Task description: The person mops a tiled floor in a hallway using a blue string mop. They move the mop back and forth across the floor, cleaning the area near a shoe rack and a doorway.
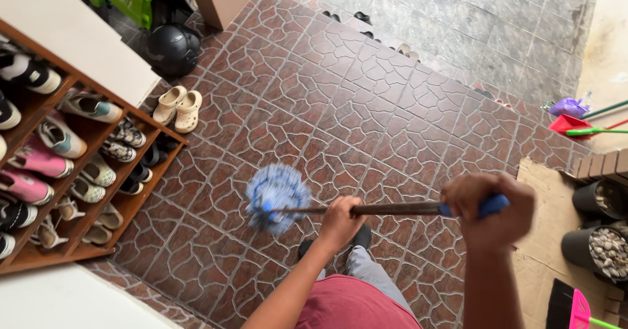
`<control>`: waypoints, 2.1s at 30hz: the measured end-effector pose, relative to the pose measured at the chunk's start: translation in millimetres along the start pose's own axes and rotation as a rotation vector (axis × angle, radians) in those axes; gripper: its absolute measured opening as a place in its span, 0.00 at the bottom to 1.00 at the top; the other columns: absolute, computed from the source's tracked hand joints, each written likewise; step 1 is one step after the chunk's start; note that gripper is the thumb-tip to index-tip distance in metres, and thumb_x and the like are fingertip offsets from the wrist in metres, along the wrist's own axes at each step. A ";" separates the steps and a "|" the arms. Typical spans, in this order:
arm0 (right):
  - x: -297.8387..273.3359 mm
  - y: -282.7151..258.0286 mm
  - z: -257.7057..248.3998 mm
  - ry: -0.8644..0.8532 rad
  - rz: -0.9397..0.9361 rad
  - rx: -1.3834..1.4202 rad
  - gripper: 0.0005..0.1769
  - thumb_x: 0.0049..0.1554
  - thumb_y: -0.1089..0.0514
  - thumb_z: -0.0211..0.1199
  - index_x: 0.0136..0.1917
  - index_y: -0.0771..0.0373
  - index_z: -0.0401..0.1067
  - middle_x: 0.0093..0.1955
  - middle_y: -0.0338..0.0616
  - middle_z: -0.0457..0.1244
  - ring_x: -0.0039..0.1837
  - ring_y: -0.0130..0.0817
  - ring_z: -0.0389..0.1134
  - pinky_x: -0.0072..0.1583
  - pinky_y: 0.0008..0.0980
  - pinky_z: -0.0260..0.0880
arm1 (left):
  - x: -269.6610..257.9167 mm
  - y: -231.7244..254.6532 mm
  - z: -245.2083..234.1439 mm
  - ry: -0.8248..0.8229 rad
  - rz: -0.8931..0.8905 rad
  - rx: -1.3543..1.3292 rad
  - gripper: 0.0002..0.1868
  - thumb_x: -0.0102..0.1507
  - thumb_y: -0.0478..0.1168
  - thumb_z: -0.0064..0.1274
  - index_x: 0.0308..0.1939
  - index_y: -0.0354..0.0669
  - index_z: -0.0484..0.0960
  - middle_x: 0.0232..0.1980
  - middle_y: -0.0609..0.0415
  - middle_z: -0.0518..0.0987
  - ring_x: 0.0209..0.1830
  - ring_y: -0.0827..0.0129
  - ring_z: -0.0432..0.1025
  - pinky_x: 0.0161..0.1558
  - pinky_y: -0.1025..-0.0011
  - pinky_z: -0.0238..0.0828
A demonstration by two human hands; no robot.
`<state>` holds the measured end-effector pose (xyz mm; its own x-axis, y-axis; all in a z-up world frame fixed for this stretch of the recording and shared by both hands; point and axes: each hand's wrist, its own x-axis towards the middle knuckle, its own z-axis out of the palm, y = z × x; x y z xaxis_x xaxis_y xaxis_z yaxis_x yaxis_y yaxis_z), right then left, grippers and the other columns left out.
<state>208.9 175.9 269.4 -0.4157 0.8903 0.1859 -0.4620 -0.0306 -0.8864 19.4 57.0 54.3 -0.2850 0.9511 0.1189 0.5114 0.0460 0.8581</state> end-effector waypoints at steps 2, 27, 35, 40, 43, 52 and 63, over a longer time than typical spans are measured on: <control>7.4 23.0 0.3 0.101 0.097 0.015 0.28 0.65 0.46 0.40 0.28 0.60 0.58 0.23 0.44 0.50 0.30 0.40 0.51 0.46 0.47 0.61 | -20.2 -14.2 -3.1 0.014 -0.059 0.021 0.12 0.61 0.42 0.59 0.28 0.42 0.74 0.32 0.46 0.77 0.38 0.47 0.73 0.41 0.53 0.69; -29.6 -55.5 -164.0 0.126 0.244 0.068 0.27 0.71 0.55 0.44 0.29 0.58 0.53 0.26 0.41 0.48 0.38 0.36 0.51 0.58 0.49 0.58 | 23.2 31.8 196.5 0.184 -0.042 -0.074 0.03 0.63 0.37 0.58 0.36 0.52 0.85 0.39 0.57 0.83 0.45 0.59 0.77 0.56 0.61 0.63; -67.4 -66.3 -187.9 0.055 0.079 -0.423 0.16 0.61 0.63 0.58 0.33 0.72 0.72 0.40 0.51 0.67 0.48 0.40 0.69 0.53 0.42 0.67 | 107.7 32.5 272.7 0.112 0.226 -0.084 0.05 0.64 0.38 0.57 0.43 0.52 0.83 0.44 0.57 0.81 0.51 0.59 0.75 0.59 0.58 0.65; -71.9 -39.0 -163.0 -0.323 0.022 -0.775 0.12 0.54 0.66 0.64 0.30 0.72 0.72 0.34 0.50 0.65 0.44 0.41 0.70 0.50 0.37 0.71 | 110.2 7.8 287.3 0.142 -0.073 0.008 0.07 0.60 0.41 0.60 0.38 0.46 0.79 0.50 0.49 0.79 0.48 0.55 0.76 0.49 0.60 0.73; -72.2 -46.5 -175.2 -0.387 -0.109 -0.797 0.11 0.52 0.65 0.63 0.29 0.71 0.70 0.32 0.47 0.64 0.42 0.42 0.72 0.51 0.38 0.74 | 103.4 30.3 288.6 0.049 -0.187 0.025 0.08 0.58 0.42 0.61 0.37 0.46 0.80 0.48 0.48 0.78 0.44 0.54 0.76 0.46 0.59 0.76; -60.2 -106.4 -242.2 -0.108 -0.291 -0.576 0.19 0.52 0.56 0.45 0.23 0.66 0.63 0.23 0.48 0.59 0.30 0.41 0.66 0.49 0.47 0.76 | 92.2 98.7 307.1 -0.053 0.054 0.178 0.13 0.63 0.49 0.61 0.34 0.45 0.79 0.40 0.50 0.80 0.46 0.52 0.76 0.52 0.53 0.70; -38.8 -83.8 -267.4 0.062 -0.135 -0.099 0.36 0.72 0.46 0.36 0.24 0.62 0.53 0.20 0.44 0.46 0.26 0.38 0.51 0.36 0.42 0.58 | 18.6 98.2 244.2 -0.052 0.064 0.106 0.10 0.60 0.43 0.59 0.36 0.41 0.77 0.37 0.44 0.78 0.43 0.45 0.74 0.47 0.52 0.70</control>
<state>473.2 265.4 223.2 -0.3045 0.9098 0.2821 -0.4300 0.1330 -0.8930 262.2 153.8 18.8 -0.2079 0.9675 0.1438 0.6111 0.0137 0.7914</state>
